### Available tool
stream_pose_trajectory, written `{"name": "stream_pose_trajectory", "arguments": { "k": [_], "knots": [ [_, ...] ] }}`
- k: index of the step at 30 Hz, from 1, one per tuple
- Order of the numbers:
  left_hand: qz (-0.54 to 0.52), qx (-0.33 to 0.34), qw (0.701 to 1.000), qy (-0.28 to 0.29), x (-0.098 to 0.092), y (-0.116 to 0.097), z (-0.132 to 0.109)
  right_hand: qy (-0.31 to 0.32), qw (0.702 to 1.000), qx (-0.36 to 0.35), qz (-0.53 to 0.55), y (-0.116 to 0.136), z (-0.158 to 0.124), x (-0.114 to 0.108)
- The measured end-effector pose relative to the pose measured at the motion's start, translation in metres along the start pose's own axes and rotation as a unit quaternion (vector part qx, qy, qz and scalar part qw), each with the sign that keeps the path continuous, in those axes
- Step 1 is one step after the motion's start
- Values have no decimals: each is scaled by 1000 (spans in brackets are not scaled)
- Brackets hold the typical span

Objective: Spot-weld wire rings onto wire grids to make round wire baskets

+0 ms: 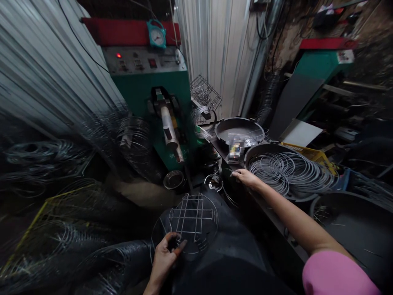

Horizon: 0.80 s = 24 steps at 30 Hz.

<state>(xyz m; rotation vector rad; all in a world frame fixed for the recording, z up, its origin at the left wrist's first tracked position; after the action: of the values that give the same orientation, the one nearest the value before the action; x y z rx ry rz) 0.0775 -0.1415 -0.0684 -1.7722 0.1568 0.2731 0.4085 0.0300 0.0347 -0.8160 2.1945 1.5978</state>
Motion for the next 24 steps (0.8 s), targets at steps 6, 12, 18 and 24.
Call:
{"name": "stream_pose_trajectory", "arguments": {
  "k": [6, 12, 18, 24],
  "knots": [
    [1, -43, 999, -18, 11, -2, -7, -6, 978, -39, -203, -4, 5, 5],
    [-10, -60, 998, -18, 13, -3, -13, -44, 951, -39, -302, 8, -8, -1],
    [-15, -90, 996, 13, 14, 16, -15, -114, 961, -81, -240, 18, -21, -15],
    [-88, -109, 987, 79, 4, 20, -17, -192, 961, -167, -106, 42, -45, -31]
  ]
}}
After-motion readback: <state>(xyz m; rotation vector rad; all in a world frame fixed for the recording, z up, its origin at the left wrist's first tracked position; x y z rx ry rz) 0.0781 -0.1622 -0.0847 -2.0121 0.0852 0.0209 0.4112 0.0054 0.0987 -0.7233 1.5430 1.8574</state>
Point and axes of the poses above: each hand's wrist, its own z-axis towards the middle knuckle, its own x-axis out of the palm, y = z × x, the point moved 5 cm from there along z, towards the middle knuckle, and after that the axes turned 3 degrees about y, right-handed, at the moved point
